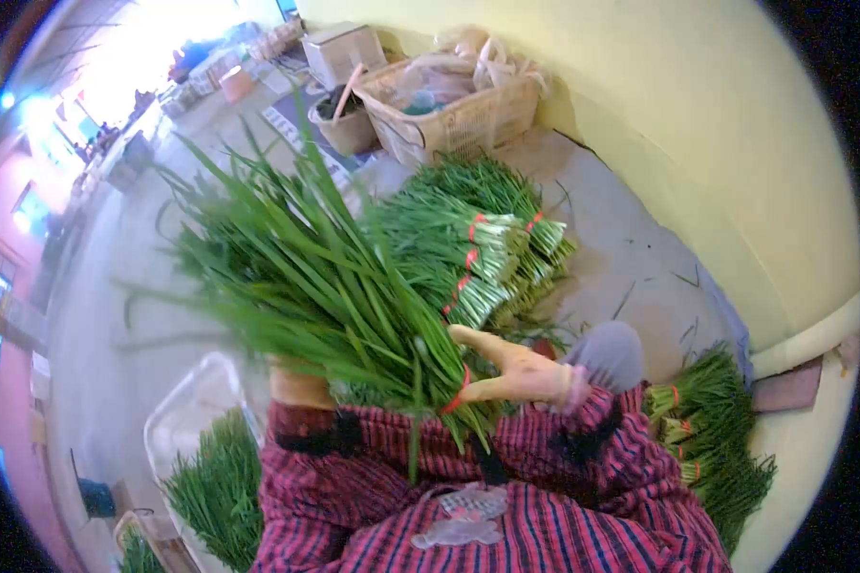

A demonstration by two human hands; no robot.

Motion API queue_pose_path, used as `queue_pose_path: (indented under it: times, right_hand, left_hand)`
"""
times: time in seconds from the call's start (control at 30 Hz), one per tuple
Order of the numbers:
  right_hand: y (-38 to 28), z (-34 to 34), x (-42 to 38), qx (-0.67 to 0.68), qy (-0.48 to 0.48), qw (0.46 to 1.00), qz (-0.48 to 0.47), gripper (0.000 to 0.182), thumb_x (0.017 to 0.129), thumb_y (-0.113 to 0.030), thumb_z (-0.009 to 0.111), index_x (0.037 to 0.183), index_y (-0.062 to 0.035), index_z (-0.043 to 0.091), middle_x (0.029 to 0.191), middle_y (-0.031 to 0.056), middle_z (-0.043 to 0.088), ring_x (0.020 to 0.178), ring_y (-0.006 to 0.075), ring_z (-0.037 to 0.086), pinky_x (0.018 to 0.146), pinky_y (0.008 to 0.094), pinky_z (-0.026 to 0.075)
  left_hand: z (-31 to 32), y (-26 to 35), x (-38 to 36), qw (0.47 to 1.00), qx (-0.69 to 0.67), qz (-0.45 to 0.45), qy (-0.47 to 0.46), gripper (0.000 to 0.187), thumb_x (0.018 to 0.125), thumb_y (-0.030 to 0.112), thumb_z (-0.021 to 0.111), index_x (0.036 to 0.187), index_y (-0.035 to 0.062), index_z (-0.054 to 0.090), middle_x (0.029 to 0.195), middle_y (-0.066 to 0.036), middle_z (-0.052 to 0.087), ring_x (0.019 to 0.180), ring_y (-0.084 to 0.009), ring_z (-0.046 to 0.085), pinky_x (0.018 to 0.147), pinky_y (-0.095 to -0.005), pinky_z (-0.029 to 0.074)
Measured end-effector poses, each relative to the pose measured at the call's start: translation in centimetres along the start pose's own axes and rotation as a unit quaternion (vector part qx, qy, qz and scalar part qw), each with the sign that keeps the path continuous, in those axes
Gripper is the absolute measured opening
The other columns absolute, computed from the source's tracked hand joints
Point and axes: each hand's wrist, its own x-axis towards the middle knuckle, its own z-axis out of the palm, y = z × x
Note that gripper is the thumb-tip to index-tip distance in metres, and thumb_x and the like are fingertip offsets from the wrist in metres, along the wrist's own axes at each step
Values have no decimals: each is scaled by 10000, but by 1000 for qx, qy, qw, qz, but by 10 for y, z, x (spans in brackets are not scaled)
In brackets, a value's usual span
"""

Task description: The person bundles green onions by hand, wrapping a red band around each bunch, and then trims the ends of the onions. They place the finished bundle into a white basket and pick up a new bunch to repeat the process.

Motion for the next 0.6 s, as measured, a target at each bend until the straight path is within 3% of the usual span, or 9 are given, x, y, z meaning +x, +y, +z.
queue_pose_path:
  times: [0.1,0.23,0.27,0.3,0.33,0.4,0.43,0.5,0.6]
  right_hand:
    - [-16,20,11,26,-55,997,40,753,793,-327,792,1404,-42,458,1315,99,577,1205,200,535,1008,325,429]
    - [-20,21,-5,258,-124,947,146,632,789,-282,788,1305,-15,541,1187,68,645,1035,118,595,898,284,478]
    - [14,17,-10,292,-151,929,171,584,820,-270,741,1304,-12,542,1186,95,649,1038,164,616,910,312,489]
    - [-41,19,-31,517,-83,831,187,552,857,-307,697,1286,9,548,1150,140,663,1015,241,648,926,364,509]
    - [-49,34,-47,614,18,764,198,800,900,-533,596,1417,37,375,1245,293,567,1042,395,638,943,496,518]
    - [-7,8,-51,678,-106,694,217,861,903,-601,558,1418,59,357,1256,302,550,1057,402,632,920,512,535]
    - [-3,7,-53,676,-112,695,219,861,903,-601,558,1418,59,357,1256,302,550,1057,402,632,920,512,535]
    - [-1,7,-52,564,-78,785,246,891,895,-639,537,1400,76,373,1219,308,567,1041,410,635,895,515,547]
    - [-55,16,-52,516,-43,807,283,601,980,-475,513,1321,20,517,1173,239,628,999,330,665,890,461,559]
  left_hand:
    - [26,25,22,994,25,83,-71,558,987,469,479,1347,44,527,1294,-143,592,1159,-283,585,1035,-430,446]
    - [49,41,7,989,126,63,44,524,983,472,511,1313,68,561,1277,-111,608,1169,-254,561,1008,-406,448]
    - [45,42,1,987,138,58,54,517,981,476,520,1293,69,579,1274,-110,611,1160,-252,564,994,-392,457]
    - [41,44,-11,983,159,43,80,590,980,472,533,1386,46,485,1350,-117,556,1191,-259,551,983,-368,460]
    - [31,45,-25,981,159,55,98,590,980,472,533,1386,46,485,1350,-117,556,1191,-259,551,983,-368,460]
    - [12,38,-55,912,344,169,146,690,982,431,555,1483,16,324,1452,-136,453,1262,-273,504,999,-357,441]
    - [5,28,-71,850,438,241,167,781,935,325,656,1484,-53,249,1469,-202,406,1348,-294,401,1110,-382,331]
    - [6,14,-102,645,678,343,79,931,767,252,792,1499,3,274,1485,-226,381,1378,-329,380,1121,-417,325]
    - [42,-7,-131,542,799,215,-149,1041,636,251,829,1523,163,292,1557,-152,290,1463,-350,228,1158,-531,217]
